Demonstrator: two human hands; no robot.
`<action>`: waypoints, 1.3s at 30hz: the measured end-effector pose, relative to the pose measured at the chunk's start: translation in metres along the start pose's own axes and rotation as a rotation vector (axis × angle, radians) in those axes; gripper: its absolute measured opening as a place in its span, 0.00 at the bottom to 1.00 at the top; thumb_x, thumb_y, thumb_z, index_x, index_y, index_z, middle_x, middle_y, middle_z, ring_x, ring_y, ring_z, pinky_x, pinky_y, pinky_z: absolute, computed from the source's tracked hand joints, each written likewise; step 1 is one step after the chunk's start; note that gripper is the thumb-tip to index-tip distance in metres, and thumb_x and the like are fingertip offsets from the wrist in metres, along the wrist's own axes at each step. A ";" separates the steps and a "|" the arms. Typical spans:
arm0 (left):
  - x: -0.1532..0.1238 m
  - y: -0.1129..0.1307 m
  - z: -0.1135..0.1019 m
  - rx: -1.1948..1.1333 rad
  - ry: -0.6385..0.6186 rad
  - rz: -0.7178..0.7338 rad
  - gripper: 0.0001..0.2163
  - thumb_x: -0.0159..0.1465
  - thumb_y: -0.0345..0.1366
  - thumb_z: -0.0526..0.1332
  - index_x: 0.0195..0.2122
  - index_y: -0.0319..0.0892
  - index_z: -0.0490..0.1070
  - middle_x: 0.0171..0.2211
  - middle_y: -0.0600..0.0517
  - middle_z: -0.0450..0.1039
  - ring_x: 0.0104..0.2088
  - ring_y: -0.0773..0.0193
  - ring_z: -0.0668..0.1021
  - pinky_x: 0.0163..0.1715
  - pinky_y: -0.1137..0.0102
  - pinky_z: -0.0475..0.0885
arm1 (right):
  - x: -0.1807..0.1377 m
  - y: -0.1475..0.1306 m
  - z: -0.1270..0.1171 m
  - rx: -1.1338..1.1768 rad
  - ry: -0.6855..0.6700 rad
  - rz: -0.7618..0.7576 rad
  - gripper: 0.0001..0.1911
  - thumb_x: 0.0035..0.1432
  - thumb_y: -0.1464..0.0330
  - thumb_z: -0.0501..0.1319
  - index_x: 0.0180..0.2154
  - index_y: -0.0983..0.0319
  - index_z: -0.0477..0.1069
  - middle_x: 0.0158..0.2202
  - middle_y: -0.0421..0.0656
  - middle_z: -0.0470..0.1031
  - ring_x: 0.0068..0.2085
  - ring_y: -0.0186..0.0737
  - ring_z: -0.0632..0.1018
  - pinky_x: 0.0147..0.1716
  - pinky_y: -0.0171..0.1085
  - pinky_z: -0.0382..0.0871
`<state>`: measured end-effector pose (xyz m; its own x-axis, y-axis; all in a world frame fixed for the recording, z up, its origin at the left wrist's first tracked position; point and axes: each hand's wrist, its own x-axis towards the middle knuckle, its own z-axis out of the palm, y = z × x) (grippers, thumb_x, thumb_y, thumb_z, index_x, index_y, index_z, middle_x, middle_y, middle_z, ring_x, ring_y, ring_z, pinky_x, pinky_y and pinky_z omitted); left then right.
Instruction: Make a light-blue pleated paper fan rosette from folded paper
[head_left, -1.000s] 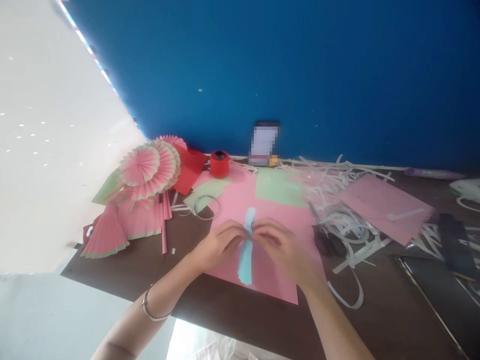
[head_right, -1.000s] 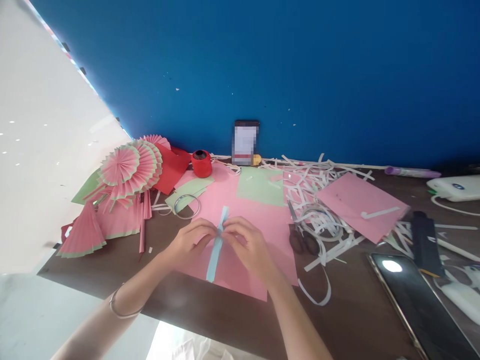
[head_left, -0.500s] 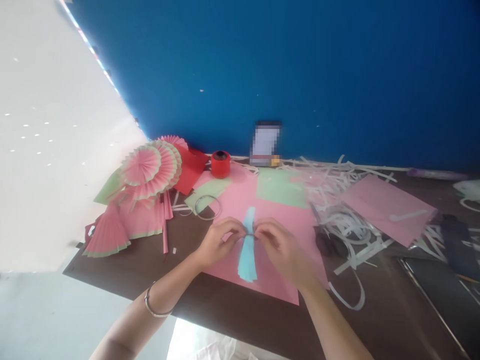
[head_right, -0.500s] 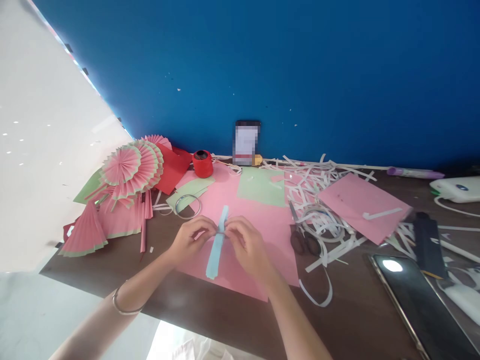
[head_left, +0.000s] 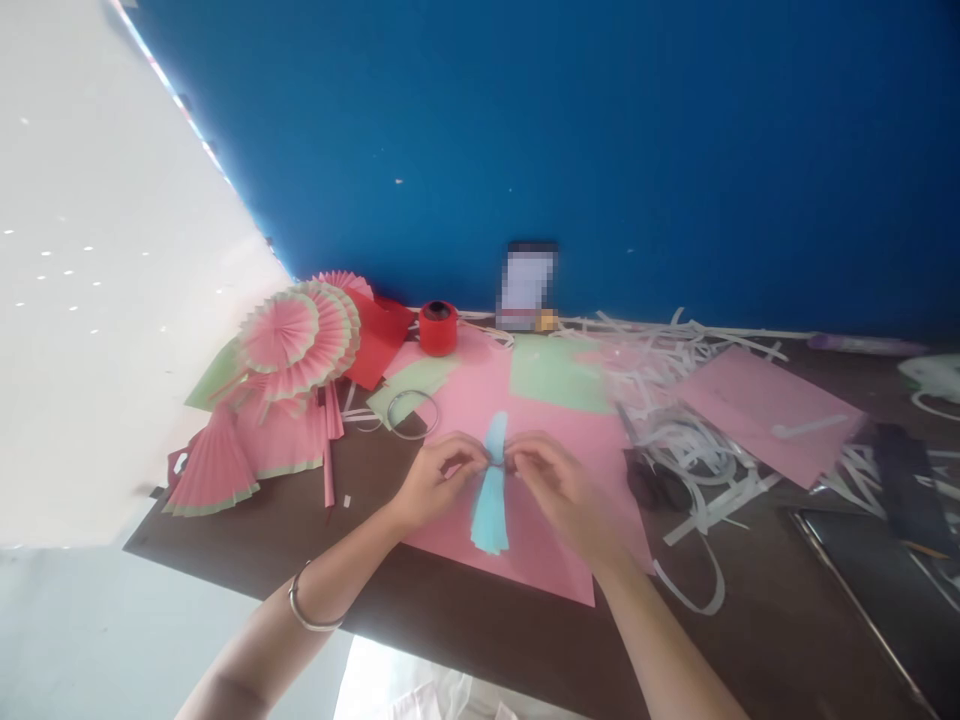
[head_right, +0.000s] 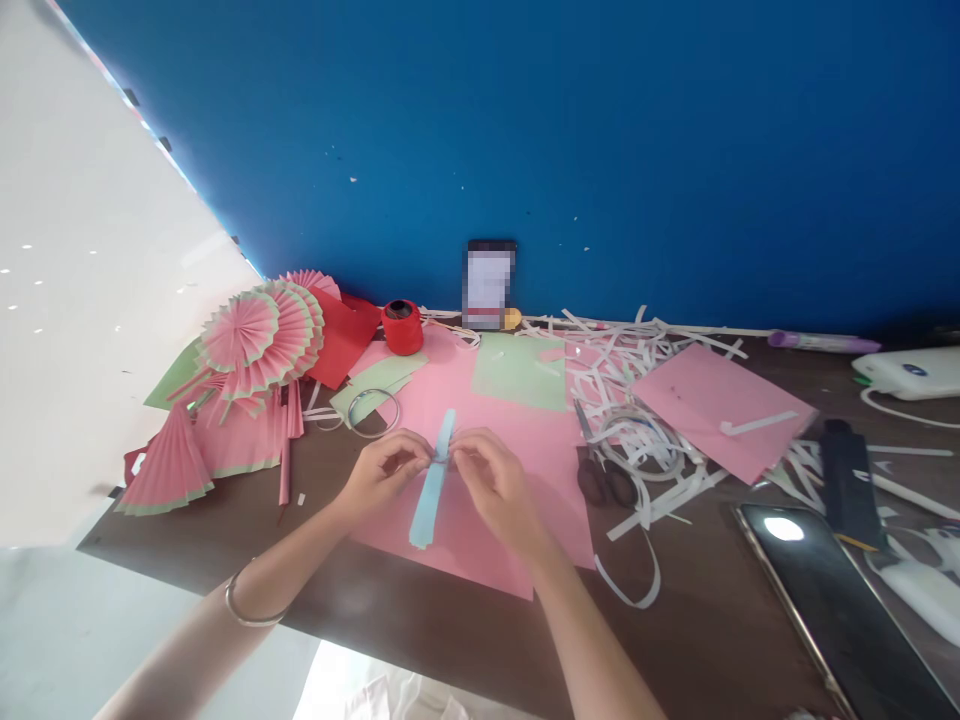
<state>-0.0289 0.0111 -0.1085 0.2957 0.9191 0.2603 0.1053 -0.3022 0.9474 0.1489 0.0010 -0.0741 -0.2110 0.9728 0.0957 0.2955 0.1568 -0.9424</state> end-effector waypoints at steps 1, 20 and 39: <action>0.000 0.001 0.000 0.002 0.001 -0.003 0.08 0.60 0.38 0.58 0.31 0.39 0.70 0.32 0.47 0.72 0.34 0.65 0.74 0.35 0.70 0.70 | 0.000 0.001 0.001 -0.002 0.001 0.001 0.11 0.59 0.60 0.52 0.32 0.59 0.69 0.37 0.44 0.70 0.39 0.39 0.73 0.39 0.39 0.69; 0.000 0.007 -0.001 0.006 -0.052 -0.012 0.07 0.61 0.37 0.57 0.31 0.39 0.70 0.32 0.48 0.72 0.35 0.64 0.73 0.37 0.68 0.69 | 0.002 0.013 0.011 0.021 0.003 0.031 0.14 0.59 0.60 0.51 0.27 0.60 0.65 0.37 0.44 0.67 0.39 0.39 0.71 0.38 0.38 0.67; -0.001 0.006 -0.001 -0.273 -0.031 -0.181 0.10 0.59 0.41 0.60 0.31 0.37 0.68 0.32 0.47 0.73 0.32 0.66 0.74 0.31 0.72 0.70 | -0.006 0.029 0.023 -0.126 0.050 -0.137 0.09 0.61 0.66 0.48 0.29 0.58 0.60 0.32 0.41 0.63 0.33 0.37 0.68 0.33 0.38 0.65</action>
<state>-0.0294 0.0086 -0.1025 0.3250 0.9422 0.0817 -0.0990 -0.0521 0.9937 0.1371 -0.0046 -0.1095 -0.2116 0.9476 0.2391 0.3822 0.3054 -0.8722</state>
